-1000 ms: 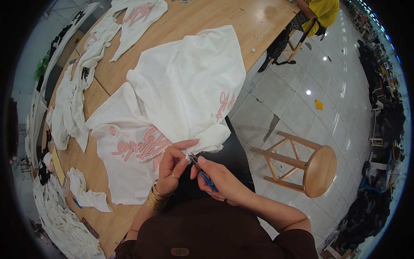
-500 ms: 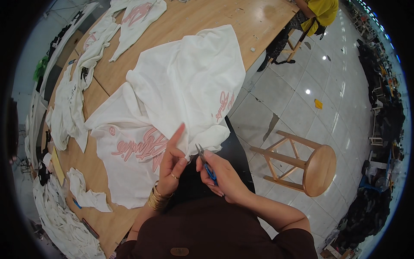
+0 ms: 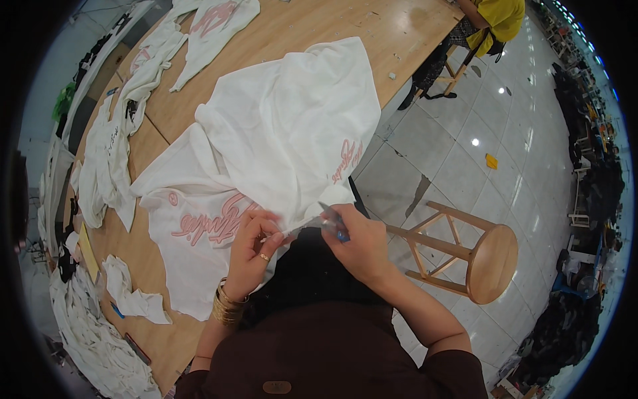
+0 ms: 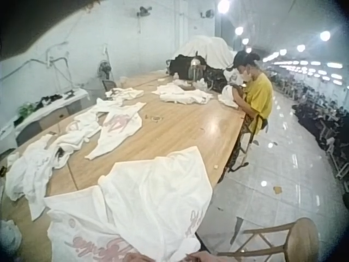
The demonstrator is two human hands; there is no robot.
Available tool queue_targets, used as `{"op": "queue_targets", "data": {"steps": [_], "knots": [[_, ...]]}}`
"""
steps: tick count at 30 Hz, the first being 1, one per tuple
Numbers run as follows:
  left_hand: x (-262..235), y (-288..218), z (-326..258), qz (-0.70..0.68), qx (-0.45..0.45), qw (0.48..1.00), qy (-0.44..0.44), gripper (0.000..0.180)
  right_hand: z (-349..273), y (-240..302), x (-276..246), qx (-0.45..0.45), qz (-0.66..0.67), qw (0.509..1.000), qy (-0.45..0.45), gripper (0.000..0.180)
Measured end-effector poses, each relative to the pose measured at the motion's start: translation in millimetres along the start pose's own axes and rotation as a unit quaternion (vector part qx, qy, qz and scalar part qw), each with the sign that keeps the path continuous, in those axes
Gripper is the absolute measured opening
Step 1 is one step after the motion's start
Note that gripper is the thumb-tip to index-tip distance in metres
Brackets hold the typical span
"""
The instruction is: Trimming excess threads or fabric from white t-shirts using scissors.
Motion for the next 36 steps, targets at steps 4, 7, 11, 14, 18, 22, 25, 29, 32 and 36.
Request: {"op": "queue_targets", "data": {"steps": [4,7,11,14,18,22,25,29,32,36], "knots": [[5,-4,-3,-0.098,-0.185,0.977,0.048,0.009,0,4,-1,-0.132,0.001,0.990,-0.045,0.018],[7,-13,2,-0.048,-0.174,0.982,0.051,0.010,3,13,-6,-0.167,-0.009,0.986,-0.006,0.018],[0,-28,8,0.144,-0.091,0.981,0.090,0.009,1,8,-9,-0.203,-0.030,0.979,-0.001,0.018],[1,-37,8,0.228,-0.004,0.967,0.114,0.010,1,8,-11,-0.206,-0.026,0.978,0.000,0.018],[0,-34,8,0.263,0.014,0.961,0.080,0.011,-3,9,-12,-0.210,-0.015,0.977,0.021,0.019],[-5,-31,9,0.238,-0.050,0.969,0.040,0.009,-13,3,-9,-0.202,-0.004,0.978,0.054,0.022],[-2,-20,4,-0.049,-0.266,0.961,0.061,0.009,-17,2,-8,-0.196,-0.008,0.978,0.075,0.025],[7,-8,0,-0.284,-0.240,0.927,0.053,0.009,-17,3,-7,-0.206,-0.015,0.975,0.077,0.027],[15,-7,-4,-0.372,-0.236,0.897,0.037,0.008,-15,-3,-6,-0.206,-0.024,0.974,0.086,0.028],[21,-5,-6,-0.386,-0.175,0.905,0.040,0.007,-12,-9,-7,-0.128,-0.026,0.984,0.119,0.024]]}}
Point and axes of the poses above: each hand's wrist, its own z-axis towards the middle knuckle, its own x-axis out of the palm, y = z × x, the point moved 3 cm from there along z, towards the middle knuckle, and after that the axes turned 2 degrees about x, right-handed, at the moved point
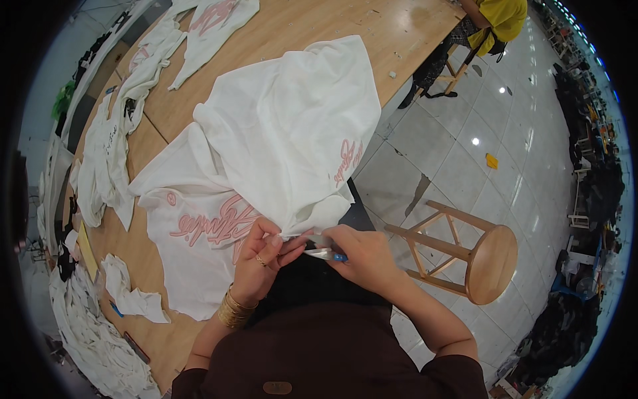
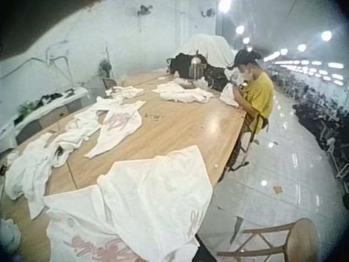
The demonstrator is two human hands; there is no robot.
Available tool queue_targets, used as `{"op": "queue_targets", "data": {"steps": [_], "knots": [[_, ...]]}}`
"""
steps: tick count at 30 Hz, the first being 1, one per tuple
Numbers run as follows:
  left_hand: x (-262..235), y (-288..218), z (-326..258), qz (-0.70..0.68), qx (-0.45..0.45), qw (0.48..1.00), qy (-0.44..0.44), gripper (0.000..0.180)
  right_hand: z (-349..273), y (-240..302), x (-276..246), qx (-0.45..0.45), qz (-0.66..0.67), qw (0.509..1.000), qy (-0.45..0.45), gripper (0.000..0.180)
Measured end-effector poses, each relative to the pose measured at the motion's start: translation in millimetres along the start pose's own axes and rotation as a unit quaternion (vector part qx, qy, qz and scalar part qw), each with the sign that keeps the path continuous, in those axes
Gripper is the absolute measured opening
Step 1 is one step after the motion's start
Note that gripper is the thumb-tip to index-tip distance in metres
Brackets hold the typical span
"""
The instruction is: Trimming excess threads or fabric from white t-shirts using scissors.
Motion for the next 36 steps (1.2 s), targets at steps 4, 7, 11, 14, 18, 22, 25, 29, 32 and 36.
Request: {"op": "queue_targets", "data": {"steps": [4,7,11,14,18,22,25,29,32,36], "knots": [[-6,7,1,0.013,0.042,0.999,0.013,0.008,4,19,-5,0.143,0.302,0.942,0.006,0.025],[-14,13,0,0.021,0.078,0.996,0.029,0.009,2,30,9,0.244,0.448,0.849,0.137,0.038],[-18,14,-1,0.028,0.093,0.994,0.044,0.010,1,40,17,0.351,0.518,0.753,0.204,0.050],[-17,16,-1,0.057,0.099,0.993,0.028,0.011,1,41,20,0.386,0.523,0.732,0.204,0.052],[-13,15,0,0.089,0.131,0.987,0.002,0.012,0,39,22,0.390,0.536,0.716,0.217,0.049],[-13,15,1,0.082,0.125,0.988,0.026,0.012,1,39,21,0.390,0.540,0.714,0.217,0.049],[-13,16,1,0.079,0.127,0.988,0.029,0.012,2,41,21,0.392,0.537,0.715,0.215,0.050],[-14,17,1,0.093,0.138,0.986,0.015,0.012,2,40,21,0.401,0.545,0.703,0.220,0.051],[-18,18,0,0.084,0.144,0.986,0.029,0.010,1,38,20,0.413,0.567,0.675,0.228,0.050],[-13,15,2,0.048,0.125,0.990,0.049,0.009,3,40,21,0.414,0.583,0.664,0.219,0.050]]}}
Point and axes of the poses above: each hand's wrist, its own z-axis towards the middle knuckle, its own x-axis out of the palm, y = z × x, the point moved 3 cm from there along z, towards the middle knuckle, and after that the axes turned 2 degrees about x, right-handed, at the moved point
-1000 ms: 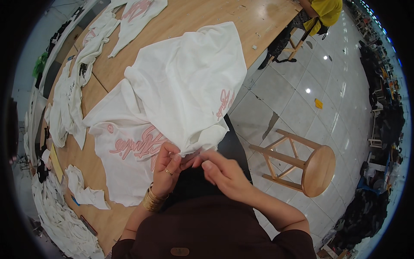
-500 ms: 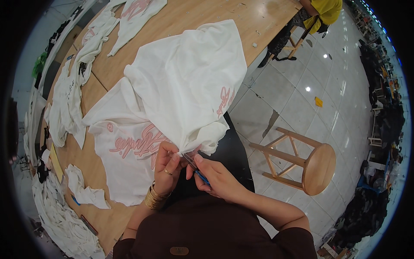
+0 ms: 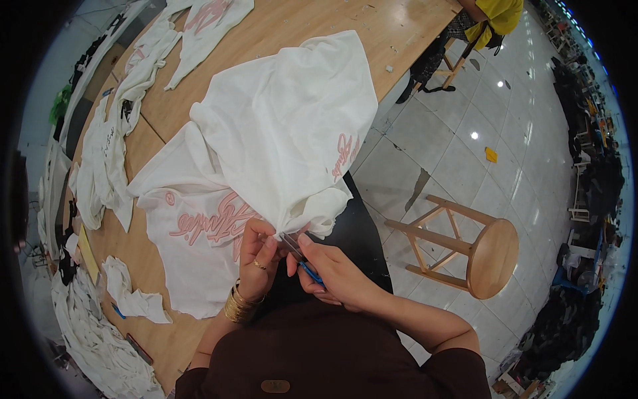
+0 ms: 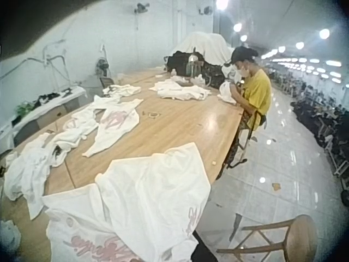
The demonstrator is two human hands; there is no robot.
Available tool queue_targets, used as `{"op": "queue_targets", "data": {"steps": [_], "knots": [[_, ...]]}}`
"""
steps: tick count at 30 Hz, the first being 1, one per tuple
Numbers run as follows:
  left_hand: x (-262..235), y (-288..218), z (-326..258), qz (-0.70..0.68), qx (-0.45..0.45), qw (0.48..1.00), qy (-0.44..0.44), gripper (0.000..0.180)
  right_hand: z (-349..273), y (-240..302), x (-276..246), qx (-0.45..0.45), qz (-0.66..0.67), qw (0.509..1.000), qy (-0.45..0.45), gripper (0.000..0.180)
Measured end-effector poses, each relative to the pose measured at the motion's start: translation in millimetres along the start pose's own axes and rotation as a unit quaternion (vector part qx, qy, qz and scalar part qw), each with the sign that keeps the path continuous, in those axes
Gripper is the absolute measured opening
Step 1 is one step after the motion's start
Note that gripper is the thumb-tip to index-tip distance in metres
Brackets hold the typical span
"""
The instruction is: Trimming excess threads or fabric from white t-shirts using scissors.
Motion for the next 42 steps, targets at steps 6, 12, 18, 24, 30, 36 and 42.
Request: {"op": "queue_targets", "data": {"steps": [6,12,18,24,30,36,42], "knots": [[3,-2,1,-0.042,-0.008,0.999,0.010,0.009,4,-6,3,-0.027,-0.003,0.999,-0.020,0.049],[3,-4,3,-0.049,-0.007,0.998,0.030,0.009,7,-9,2,-0.034,0.006,0.999,-0.028,0.046],[-1,1,1,-0.034,-0.009,0.999,0.019,0.011,9,-15,2,-0.024,0.023,0.999,-0.036,0.042],[-1,1,2,-0.042,-0.017,0.999,0.018,0.011,9,-15,3,-0.024,0.046,0.998,-0.026,0.042],[2,0,4,0.015,0.001,1.000,-0.022,0.007,9,-15,2,-0.021,0.015,0.999,-0.042,0.042],[-8,6,2,-0.064,-0.033,0.997,0.031,0.012,9,-14,2,-0.036,0.045,0.997,-0.045,0.043],[-3,3,1,-0.090,-0.048,0.995,0.007,0.014,5,-10,2,-0.033,0.016,0.999,-0.033,0.047]]}}
Point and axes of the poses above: each hand's wrist, its own z-axis towards the middle knuckle, its own x-axis out of the palm, y = z × x, the point moved 3 cm from there along z, towards the middle knuckle, and after that the axes turned 2 degrees about x, right-handed, at the moved point
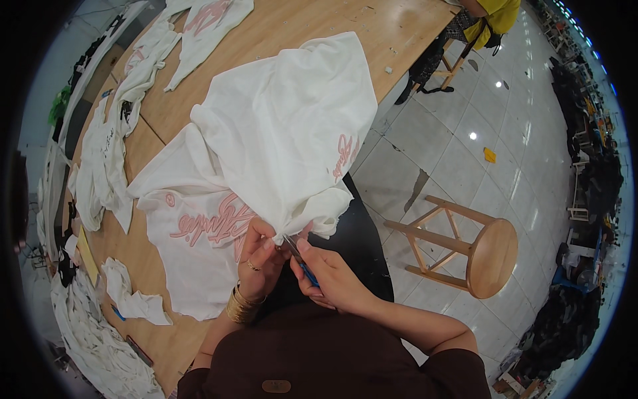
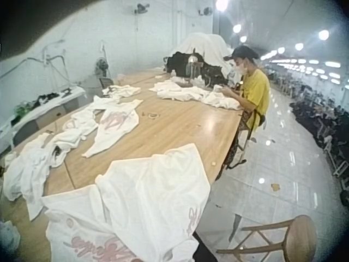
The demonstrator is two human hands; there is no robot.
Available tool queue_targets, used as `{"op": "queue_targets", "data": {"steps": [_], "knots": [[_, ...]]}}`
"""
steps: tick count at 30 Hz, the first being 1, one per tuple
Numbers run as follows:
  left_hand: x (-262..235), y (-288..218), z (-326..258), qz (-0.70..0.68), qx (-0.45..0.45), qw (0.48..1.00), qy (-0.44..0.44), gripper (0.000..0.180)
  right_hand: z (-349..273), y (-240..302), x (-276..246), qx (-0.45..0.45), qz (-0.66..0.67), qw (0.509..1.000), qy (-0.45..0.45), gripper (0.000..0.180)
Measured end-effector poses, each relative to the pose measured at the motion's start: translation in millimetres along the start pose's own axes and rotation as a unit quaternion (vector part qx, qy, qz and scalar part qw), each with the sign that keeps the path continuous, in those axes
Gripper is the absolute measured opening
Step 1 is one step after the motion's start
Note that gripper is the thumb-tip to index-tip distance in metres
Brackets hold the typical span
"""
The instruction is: Trimming excess threads or fabric from white t-shirts using scissors.
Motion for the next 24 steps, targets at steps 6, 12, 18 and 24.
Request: {"op": "queue_targets", "data": {"steps": [6,12,18,24], "knots": [[3,-2,2,0.048,0.017,0.998,-0.037,0.011,0,0,1,0.015,-0.011,1.000,0.010,0.048],[4,-3,4,0.068,0.033,0.997,-0.026,0.011,0,2,2,0.026,-0.012,1.000,0.005,0.048],[1,-1,4,0.109,0.047,0.993,-0.020,0.010,1,2,2,0.053,0.045,0.997,0.020,0.048],[-7,9,3,0.088,0.047,0.995,0.016,0.011,3,1,2,0.045,0.060,0.997,0.013,0.048]]}}
Point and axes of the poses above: each hand's wrist, its own z-axis towards the middle knuckle, its own x-axis out of the palm, y = z × x, the point moved 3 cm from there along z, towards the middle knuckle, and after that the axes turned 2 degrees about x, right-handed, at the moved point
